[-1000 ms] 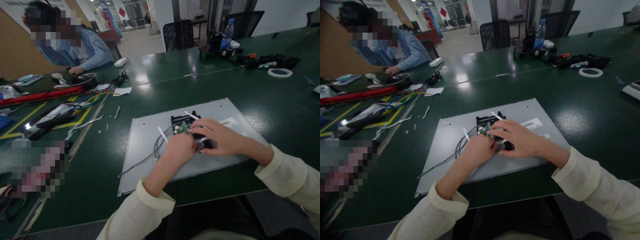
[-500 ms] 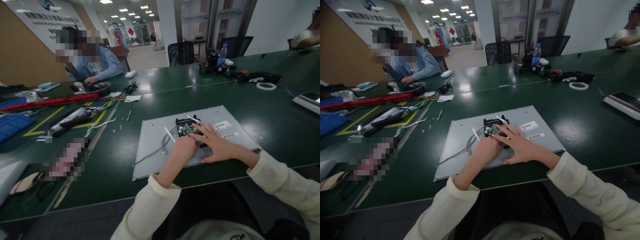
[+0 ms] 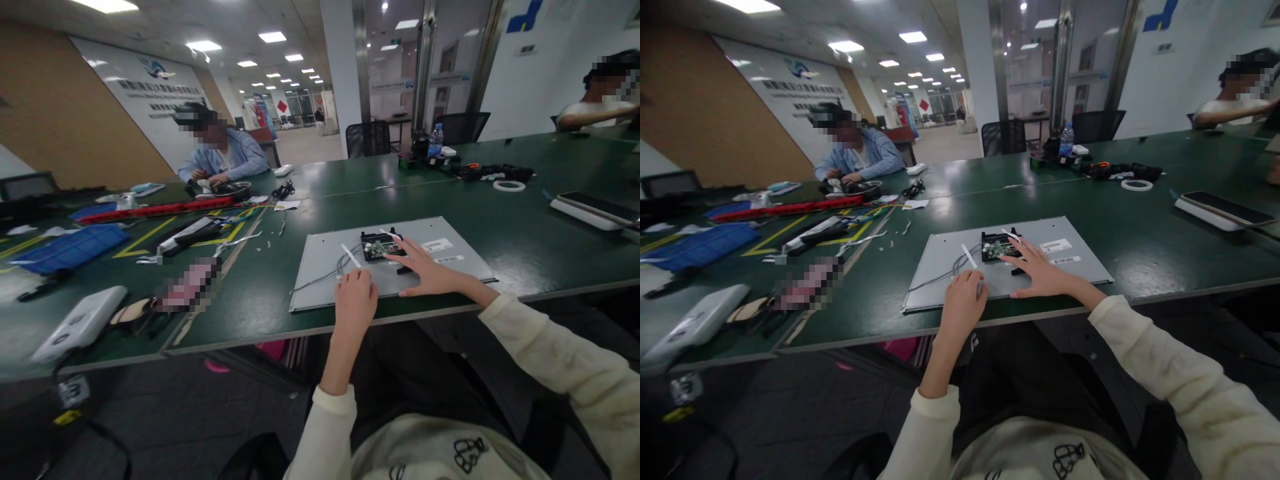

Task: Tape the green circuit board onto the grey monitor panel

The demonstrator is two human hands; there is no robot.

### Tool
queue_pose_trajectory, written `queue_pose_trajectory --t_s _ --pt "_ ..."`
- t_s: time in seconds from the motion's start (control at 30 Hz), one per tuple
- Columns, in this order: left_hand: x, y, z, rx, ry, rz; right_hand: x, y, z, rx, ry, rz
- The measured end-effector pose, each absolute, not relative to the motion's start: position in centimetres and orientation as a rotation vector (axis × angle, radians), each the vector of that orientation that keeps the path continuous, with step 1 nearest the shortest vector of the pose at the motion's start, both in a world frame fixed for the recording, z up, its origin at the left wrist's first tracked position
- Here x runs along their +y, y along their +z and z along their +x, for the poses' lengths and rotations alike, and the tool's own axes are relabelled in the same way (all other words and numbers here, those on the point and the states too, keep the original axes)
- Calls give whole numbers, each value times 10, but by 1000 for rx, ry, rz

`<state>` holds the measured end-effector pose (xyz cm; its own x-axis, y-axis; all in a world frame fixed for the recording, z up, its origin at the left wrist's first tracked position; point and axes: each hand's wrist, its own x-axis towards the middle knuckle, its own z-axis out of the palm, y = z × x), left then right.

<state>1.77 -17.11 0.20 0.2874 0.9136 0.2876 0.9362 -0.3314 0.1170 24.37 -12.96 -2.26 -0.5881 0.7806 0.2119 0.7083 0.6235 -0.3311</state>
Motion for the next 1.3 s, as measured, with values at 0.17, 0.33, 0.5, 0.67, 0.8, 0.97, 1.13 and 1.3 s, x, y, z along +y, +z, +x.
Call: queue_pose_trajectory --t_s 0.17,0.33,0.5,0.67,0.8,0.97,1.13,1.3 --pt "-175 -7 8 -1768 -737 -2353 -129 -25 243 -2455 263 -1251" --pt "-174 -15 4 -1792 -767 -2328 -111 -30 243 -2325 184 -1479" --pt "-174 -20 -1 -1745 -773 -2362 -75 -39 248 -2084 109 -1845" --pt "-172 -25 -6 -1733 -783 -2359 -42 -50 261 -1799 86 -2183" --pt "-172 -23 -10 -1783 -732 -2380 -25 -59 276 -1618 47 -2283" --pt "-173 -18 -12 -1858 -616 -2414 -8 -69 299 -1368 41 -2395" --pt "-170 -16 -12 -1927 -482 -2440 0 -71 315 -1230 -19 -2455" --pt "-167 -11 -14 -1956 -401 -2473 5 -71 326 -1156 -17 -2468"
